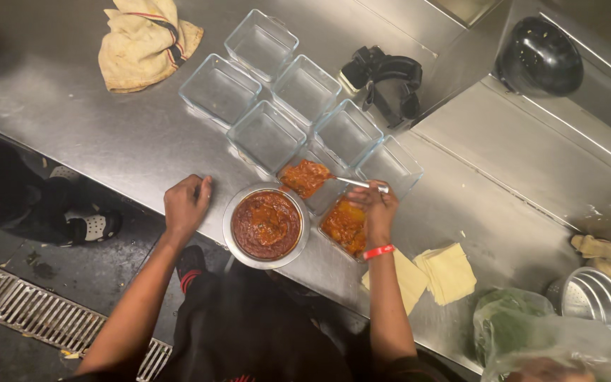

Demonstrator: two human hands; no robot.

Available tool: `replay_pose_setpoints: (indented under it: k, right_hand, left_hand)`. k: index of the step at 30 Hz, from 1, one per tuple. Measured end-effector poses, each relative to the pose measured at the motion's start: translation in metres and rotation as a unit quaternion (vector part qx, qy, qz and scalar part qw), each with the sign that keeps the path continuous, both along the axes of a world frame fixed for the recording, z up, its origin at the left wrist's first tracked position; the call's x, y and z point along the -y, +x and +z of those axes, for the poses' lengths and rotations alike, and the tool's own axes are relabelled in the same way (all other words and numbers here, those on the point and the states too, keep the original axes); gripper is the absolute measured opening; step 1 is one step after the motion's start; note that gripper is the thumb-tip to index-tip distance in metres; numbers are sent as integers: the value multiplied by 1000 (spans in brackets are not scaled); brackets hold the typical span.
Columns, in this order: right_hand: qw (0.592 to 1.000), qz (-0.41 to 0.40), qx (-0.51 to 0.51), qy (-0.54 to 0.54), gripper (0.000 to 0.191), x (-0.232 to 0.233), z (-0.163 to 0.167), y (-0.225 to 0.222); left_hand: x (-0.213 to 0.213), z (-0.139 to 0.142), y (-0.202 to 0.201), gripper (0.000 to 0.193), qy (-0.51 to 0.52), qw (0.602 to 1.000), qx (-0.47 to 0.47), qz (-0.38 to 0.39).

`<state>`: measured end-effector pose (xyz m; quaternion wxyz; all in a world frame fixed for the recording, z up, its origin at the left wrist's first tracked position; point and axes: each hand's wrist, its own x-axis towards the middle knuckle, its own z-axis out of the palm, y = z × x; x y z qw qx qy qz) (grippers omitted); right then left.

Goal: The person spoons red sauce from a metal bowl into square glass containers arranged on a steel prep counter, then places flat pastry sheets on top of the sauce in each container, working through the row of containers one at a time.

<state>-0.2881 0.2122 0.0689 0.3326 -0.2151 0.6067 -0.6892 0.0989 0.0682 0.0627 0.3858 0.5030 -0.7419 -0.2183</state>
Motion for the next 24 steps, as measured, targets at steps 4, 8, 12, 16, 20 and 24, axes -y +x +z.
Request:
replay_pose_setpoints:
  k: [4, 8, 12, 16, 20, 24]
  right_hand:
    - [998, -55, 23, -3, 18, 5, 3, 12]
    - [999, -42, 12, -15, 19, 3, 3, 25]
    - [999, -41, 17, -27, 21, 6, -4, 39]
    - [997, -49, -61, -14, 18, -4, 5, 48]
    - [935, 75, -343, 59, 8, -20, 44, 43]
    - [776, 173, -522, 309, 39, 4, 70, 58]
  left_hand:
    - [-2, 4, 0, 34, 18, 1000, 4, -2]
    - [-3, 2, 2, 33, -8, 1000, -5, -7]
    - [0, -12, 5, 32, -7, 1000, -12, -9]
    - [9, -26, 1, 25, 43, 997, -50, -28]
    - [11, -28, 3, 17, -16, 992, -111, -60]
    - [5, -24, 19, 19, 28, 998, -43, -30]
